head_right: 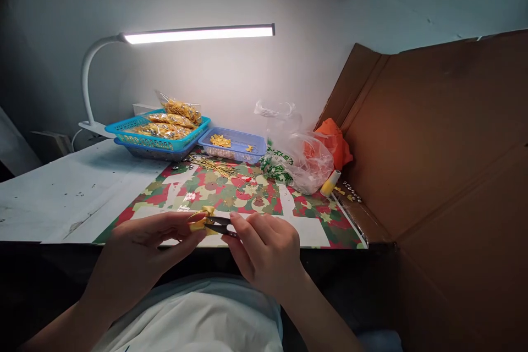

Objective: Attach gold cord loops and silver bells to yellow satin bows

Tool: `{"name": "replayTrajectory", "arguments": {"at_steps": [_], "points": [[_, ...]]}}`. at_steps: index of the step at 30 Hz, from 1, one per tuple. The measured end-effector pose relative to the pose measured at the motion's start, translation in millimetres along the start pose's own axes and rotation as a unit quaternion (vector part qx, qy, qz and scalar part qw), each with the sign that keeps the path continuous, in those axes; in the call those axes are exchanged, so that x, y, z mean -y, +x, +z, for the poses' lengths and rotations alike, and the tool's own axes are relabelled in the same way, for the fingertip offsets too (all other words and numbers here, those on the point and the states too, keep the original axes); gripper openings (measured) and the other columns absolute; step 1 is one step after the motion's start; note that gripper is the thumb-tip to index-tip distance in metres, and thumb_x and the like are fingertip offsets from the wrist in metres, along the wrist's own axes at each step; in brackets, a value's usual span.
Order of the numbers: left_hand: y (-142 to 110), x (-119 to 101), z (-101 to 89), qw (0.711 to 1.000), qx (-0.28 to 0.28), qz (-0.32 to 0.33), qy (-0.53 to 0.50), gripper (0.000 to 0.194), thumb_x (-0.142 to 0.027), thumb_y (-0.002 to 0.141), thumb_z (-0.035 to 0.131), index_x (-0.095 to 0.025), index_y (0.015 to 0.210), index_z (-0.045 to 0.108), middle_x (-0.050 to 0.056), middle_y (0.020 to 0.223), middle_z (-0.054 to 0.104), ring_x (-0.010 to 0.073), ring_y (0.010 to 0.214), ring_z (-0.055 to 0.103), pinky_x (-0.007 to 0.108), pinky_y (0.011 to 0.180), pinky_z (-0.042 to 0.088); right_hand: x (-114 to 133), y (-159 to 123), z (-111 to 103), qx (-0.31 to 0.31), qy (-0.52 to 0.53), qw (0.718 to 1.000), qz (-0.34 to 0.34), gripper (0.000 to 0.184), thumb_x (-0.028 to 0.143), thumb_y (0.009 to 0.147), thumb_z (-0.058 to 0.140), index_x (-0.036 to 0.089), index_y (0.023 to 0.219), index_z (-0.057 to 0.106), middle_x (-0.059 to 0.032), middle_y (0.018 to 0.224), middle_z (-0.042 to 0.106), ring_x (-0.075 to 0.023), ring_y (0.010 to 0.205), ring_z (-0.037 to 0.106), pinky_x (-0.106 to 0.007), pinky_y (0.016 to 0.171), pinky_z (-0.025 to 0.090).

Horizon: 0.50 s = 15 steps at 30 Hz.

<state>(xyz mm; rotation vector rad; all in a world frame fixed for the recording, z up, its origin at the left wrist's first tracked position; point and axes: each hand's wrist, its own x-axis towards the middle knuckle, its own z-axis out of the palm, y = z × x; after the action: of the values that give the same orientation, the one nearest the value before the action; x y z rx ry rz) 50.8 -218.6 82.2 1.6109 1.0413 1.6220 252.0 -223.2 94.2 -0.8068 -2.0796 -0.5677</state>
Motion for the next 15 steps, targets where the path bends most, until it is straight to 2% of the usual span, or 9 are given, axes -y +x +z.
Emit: {"name": "replayTrajectory", "arguments": {"at_steps": [5,15], "points": [[-1.0,1.6,0.9,0.999,-0.01,0.031,0.024,0.019,-0.015,0.066,0.079,-0.025,0.082,0.078,-0.006,0.066,0.077,0.0096,0.051,0.068,0.013,0.053,0.057,1.9,-1.8,0.9,-0.004,-0.018,1.0,-0.017,0.02,0.023,0.097,0.054,0.012,0.112,0.062,-0.0041,0.074,0.071,-0.0153,0.059,0.058,-0.028,0.056,0.037],[-1.7,8.0,3.1,0.998,0.0,0.037,0.058,0.016,-0.017,0.069,0.078,-0.024,0.084,0.078,-0.008,0.06,0.073,0.0082,0.049,0.065,0.013,0.053,0.055,3.3,0.8,1.3,0.016,-0.057,0.997,-0.056,0.017,0.019,0.098,0.054,0.01,0.109,0.063,-0.0015,0.068,0.07,-0.0134,0.054,0.054,-0.029,0.054,0.033]]}}
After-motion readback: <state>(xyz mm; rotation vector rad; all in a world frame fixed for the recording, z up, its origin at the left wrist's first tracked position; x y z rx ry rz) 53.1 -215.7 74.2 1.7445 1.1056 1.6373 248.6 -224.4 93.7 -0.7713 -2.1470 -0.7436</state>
